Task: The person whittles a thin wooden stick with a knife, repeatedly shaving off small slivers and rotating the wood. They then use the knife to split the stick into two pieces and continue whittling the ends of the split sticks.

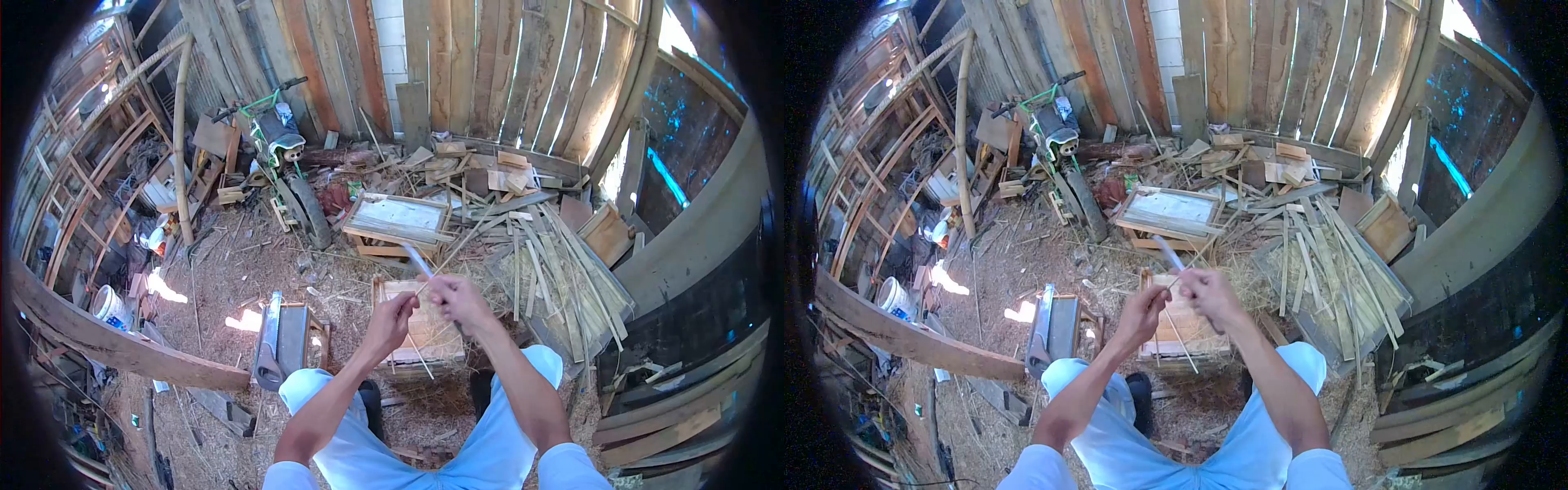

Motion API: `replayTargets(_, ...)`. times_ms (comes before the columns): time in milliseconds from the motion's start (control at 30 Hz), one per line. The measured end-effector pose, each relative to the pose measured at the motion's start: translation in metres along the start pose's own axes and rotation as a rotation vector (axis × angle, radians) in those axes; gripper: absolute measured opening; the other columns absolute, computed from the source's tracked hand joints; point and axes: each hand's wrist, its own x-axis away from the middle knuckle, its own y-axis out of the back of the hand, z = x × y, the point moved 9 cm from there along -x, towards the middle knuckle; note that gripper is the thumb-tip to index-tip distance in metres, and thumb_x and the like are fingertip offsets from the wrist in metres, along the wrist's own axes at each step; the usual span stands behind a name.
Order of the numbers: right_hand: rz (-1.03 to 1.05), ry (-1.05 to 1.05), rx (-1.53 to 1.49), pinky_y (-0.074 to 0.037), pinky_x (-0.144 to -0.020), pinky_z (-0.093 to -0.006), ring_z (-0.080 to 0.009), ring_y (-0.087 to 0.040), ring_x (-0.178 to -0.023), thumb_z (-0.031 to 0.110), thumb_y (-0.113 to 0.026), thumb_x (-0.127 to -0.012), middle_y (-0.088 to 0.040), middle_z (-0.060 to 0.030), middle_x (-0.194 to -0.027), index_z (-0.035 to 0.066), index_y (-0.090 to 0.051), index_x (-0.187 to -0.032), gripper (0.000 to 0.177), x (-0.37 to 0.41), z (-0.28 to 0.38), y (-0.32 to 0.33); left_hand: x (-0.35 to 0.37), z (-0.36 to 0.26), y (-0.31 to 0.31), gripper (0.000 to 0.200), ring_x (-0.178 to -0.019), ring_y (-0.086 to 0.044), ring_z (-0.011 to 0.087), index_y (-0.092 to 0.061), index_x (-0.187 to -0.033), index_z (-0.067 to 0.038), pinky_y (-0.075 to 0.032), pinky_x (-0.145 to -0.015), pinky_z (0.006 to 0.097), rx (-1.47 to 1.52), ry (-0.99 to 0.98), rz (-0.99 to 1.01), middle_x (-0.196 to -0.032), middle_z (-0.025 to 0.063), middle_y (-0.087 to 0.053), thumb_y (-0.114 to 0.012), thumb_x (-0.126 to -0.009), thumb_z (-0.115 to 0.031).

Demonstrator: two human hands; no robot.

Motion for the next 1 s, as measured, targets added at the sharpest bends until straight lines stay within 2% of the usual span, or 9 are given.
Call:
replayTargets(100, -0.119, 0.040, -0.037, -0.024, -0.039, -0.0173, -0.0006, -0.030, -0.046, 0.023, -0.050, -0.097, -0.043, 0.0058, -0.064, 0.001, -0.059, -0.115, 0.030, 0.002, 0.029, 0.040, 0.010, 0.012, 0.005, 0.013, -0.057, -0.058, 0.0293, -0.061, -0.094, -0.003, -0.043, -0.054, 0.0363, -0.056, 0.007, 0.037, -0.069, 0.0164, -0.060, -0.052, -0.092, -0.014)
replayTargets(200, -0.086, 0.060, -0.115, -0.025, -0.039, -0.0171, -0.0008, -0.032, -0.046, 0.024, -0.051, -0.096, -0.044, 0.0054, -0.065, 0.001, -0.057, -0.117, 0.032, 0.001, 0.029, 0.053, 0.013, 0.023, 0.011, 0.013, -0.066, -0.061, 0.0347, -0.061, -0.093, -0.005, -0.045, -0.057, 0.0398, -0.093, 0.062, 0.065, -0.073, 0.0150, -0.063, -0.053, -0.092, -0.015)
replayTargets(267, -0.093, 0.020, -0.168, -0.026, -0.039, -0.0166, -0.0014, -0.033, -0.046, 0.024, -0.051, -0.096, -0.046, 0.0042, -0.067, 0.001, -0.057, -0.118, 0.032, 0.004, 0.016, 0.049, 0.012, 0.019, 0.011, 0.012, -0.067, -0.062, 0.0352, -0.062, -0.094, -0.007, -0.045, -0.058, 0.0413, -0.095, -0.079, 0.009, -0.075, 0.0150, -0.064, -0.053, -0.091, -0.015)
replayTargets(367, 0.017, -0.037, -0.050, -0.027, -0.039, -0.0165, -0.0017, -0.035, -0.047, 0.025, -0.052, -0.096, -0.052, 0.0017, -0.068, 0.002, -0.060, -0.096, 0.024, 0.006, -0.002, 0.008, 0.008, 0.010, 0.007, 0.012, -0.067, -0.062, 0.0367, -0.061, -0.096, -0.008, -0.045, -0.056, 0.0431, -0.147, -0.043, 0.021, -0.075, 0.0173, -0.063, -0.052, -0.091, -0.014)
replayTargets(467, 0.179, -0.064, -0.110, -0.027, -0.040, -0.0169, -0.0019, -0.036, -0.046, 0.025, -0.053, -0.096, -0.051, 0.0020, -0.066, 0.003, -0.058, -0.086, 0.024, 0.006, -0.025, -0.032, 0.006, 0.011, 0.000, 0.014, -0.066, -0.061, 0.0381, -0.061, -0.100, -0.009, -0.044, -0.054, 0.0435, -0.121, -0.065, 0.030, -0.074, 0.0195, -0.062, -0.052, -0.091, -0.013)
replayTargets(733, 0.151, -0.113, -0.153, -0.025, -0.040, -0.0178, -0.0018, -0.035, -0.047, 0.024, -0.054, -0.095, -0.050, 0.0034, -0.067, 0.002, -0.059, -0.085, 0.025, 0.004, -0.020, -0.021, 0.005, 0.001, 0.002, 0.020, -0.066, -0.060, 0.0394, -0.060, -0.110, -0.010, -0.045, -0.054, 0.0431, -0.086, -0.100, -0.036, -0.074, 0.0208, -0.061, -0.052, -0.091, -0.012)
replayTargets(833, 0.114, -0.152, -0.080, -0.025, -0.039, -0.0177, -0.0019, -0.035, -0.047, 0.024, -0.055, -0.095, -0.050, 0.0036, -0.068, 0.002, -0.059, -0.086, 0.024, 0.007, -0.018, -0.017, 0.007, -0.002, 0.001, 0.022, -0.061, -0.061, 0.0345, -0.059, -0.112, -0.009, -0.045, -0.054, 0.0399, -0.115, -0.118, -0.020, -0.072, 0.0185, -0.062, -0.053, -0.091, -0.013)
replayTargets(900, 0.108, -0.138, -0.099, -0.025, -0.039, -0.0176, -0.0021, -0.035, -0.047, 0.024, -0.055, -0.095, -0.050, 0.0038, -0.068, 0.001, -0.060, -0.089, 0.024, 0.008, -0.015, -0.013, 0.008, 0.003, 0.000, 0.016, -0.057, -0.055, 0.0244, -0.062, -0.100, -0.004, -0.044, -0.057, 0.0340, -0.031, 0.033, 0.028, -0.068, 0.0157, -0.060, -0.054, -0.093, -0.016)
replayTargets(1000, 0.099, -0.121, -0.075, -0.025, -0.039, -0.0174, -0.0023, -0.035, -0.047, 0.023, -0.054, -0.095, -0.049, 0.0041, -0.067, 0.000, -0.062, -0.096, 0.024, 0.009, -0.014, -0.008, 0.009, 0.002, -0.001, 0.018, -0.054, -0.045, 0.0165, -0.061, -0.094, -0.002, -0.040, -0.055, 0.0303, 0.027, 0.054, 0.072, -0.061, 0.0109, -0.053, -0.054, -0.094, -0.018)
